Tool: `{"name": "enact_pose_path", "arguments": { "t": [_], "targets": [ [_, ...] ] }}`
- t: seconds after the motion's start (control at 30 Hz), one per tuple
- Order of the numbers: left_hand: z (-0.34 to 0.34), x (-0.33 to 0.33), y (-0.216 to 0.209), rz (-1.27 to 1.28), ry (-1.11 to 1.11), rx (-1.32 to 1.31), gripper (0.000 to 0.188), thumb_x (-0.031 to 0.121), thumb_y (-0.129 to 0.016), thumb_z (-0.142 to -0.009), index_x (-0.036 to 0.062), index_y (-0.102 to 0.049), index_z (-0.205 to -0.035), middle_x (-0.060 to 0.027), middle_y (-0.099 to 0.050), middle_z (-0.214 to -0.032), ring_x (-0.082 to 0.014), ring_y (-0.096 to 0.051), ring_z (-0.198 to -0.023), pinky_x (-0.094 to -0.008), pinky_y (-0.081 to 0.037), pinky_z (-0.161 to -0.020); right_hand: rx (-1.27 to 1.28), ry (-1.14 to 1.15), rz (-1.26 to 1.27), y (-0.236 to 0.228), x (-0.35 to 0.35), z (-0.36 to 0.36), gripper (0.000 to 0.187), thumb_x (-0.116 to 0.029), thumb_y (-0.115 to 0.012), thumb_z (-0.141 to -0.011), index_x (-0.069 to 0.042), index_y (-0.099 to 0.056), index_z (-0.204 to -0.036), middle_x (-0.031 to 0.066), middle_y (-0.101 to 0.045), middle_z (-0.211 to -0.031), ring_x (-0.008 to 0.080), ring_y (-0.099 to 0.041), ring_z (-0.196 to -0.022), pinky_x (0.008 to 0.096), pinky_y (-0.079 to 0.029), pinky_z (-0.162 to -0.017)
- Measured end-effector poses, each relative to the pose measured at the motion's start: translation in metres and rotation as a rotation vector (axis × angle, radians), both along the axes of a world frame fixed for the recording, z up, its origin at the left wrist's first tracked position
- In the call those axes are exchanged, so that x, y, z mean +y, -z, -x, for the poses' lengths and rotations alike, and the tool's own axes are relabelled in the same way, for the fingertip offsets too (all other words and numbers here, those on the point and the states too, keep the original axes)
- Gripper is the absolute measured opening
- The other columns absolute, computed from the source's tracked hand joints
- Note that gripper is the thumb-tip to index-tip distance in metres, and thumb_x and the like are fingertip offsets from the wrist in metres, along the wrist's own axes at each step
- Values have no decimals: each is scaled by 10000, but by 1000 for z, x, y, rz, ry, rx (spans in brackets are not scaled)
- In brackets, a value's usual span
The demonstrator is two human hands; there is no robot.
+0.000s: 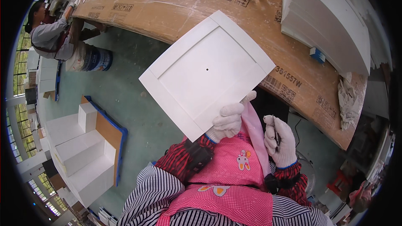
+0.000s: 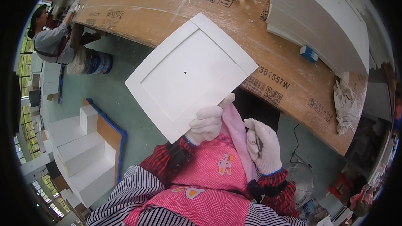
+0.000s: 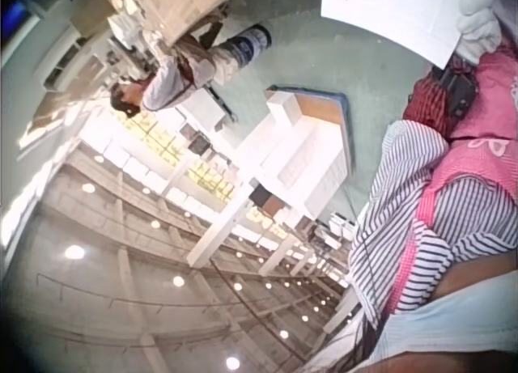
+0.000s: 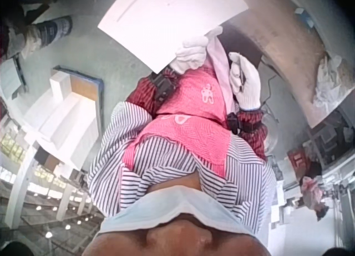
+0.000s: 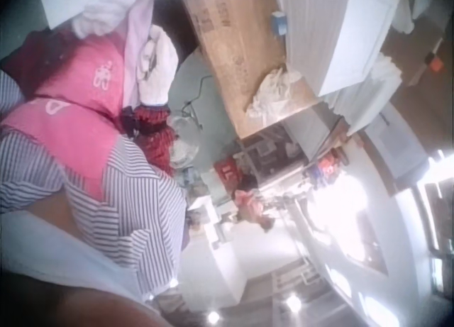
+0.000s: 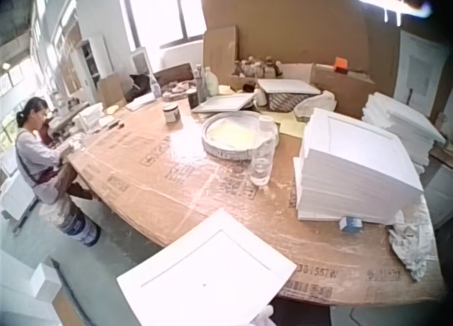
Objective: Inspecting and wiping down a white cabinet door panel with a cloth.
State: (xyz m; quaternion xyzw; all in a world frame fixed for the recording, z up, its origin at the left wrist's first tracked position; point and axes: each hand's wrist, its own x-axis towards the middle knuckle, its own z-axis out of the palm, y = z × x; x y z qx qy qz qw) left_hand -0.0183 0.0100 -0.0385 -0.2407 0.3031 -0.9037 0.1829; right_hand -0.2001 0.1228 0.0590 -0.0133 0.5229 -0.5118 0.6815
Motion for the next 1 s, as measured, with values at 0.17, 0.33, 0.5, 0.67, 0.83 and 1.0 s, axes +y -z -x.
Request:
{"name": "enact_pose_path", "arguments": {
  "t": [0.17,0.33,0.5,0.67,0.83,1.0],
  "targets": [
    [1,16,0,-23,51,-19,655,313,-299,-1133,-78,-82,-1612,-117,-553,-788,-223,-579,-479,-328,-451,-455,64,42,46,-3,2,-2,320,-253,-527,-1087,38,-631,-1171,-1,-541,-703,65,-442,-480,208,-327,-405],
    [2,28,-16,94,340,-136,853,541,-351,-1083,-101,-104,-1587,-75,-542,-760,-187,-524,-467,-329,-343,-456,393,142,142,-31,-24,14,295,-191,-577,-1048,32,-651,-1226,9,-603,-801,65,-549,-601,209,-411,-479],
    [20,38,-2,209,487,-145,772,495,-379,-1091,-102,-176,-1537,-41,-554,-753,-154,-522,-470,-328,-359,-455,1167,29,286,-20,-86,41,261,-157,-622,-994,30,-724,-1145,81,-721,-946,157,-680,-713,313,-549,-676],
    [27,42,11,187,467,-2,713,411,-388,-1106,-96,-154,-1549,-32,-565,-714,-140,-521,-447,-300,-373,-433,1421,-266,37,-19,-132,59,280,-212,-653,-945,-13,-746,-1119,152,-745,-953,238,-721,-719,363,-562,-744],
    [30,40,11,138,508,30,699,396,-392,-1103,-86,-157,-1552,-29,-561,-696,-147,-542,-455,-294,-375,-432,1547,-535,-72,-19,-147,63,303,-313,-622,-956,-57,-763,-1036,160,-740,-900,323,-724,-727,426,-566,-779],
    [35,35,16,138,514,146,681,376,-386,-1105,-96,-164,-1543,-19,-548,-683,-159,-555,-463,-321,-396,-444,1741,-621,-14,-1,-148,52,266,-301,-615,-964,-78,-757,-1001,169,-741,-912,343,-725,-871,449,-561,-832]
  ]
}}
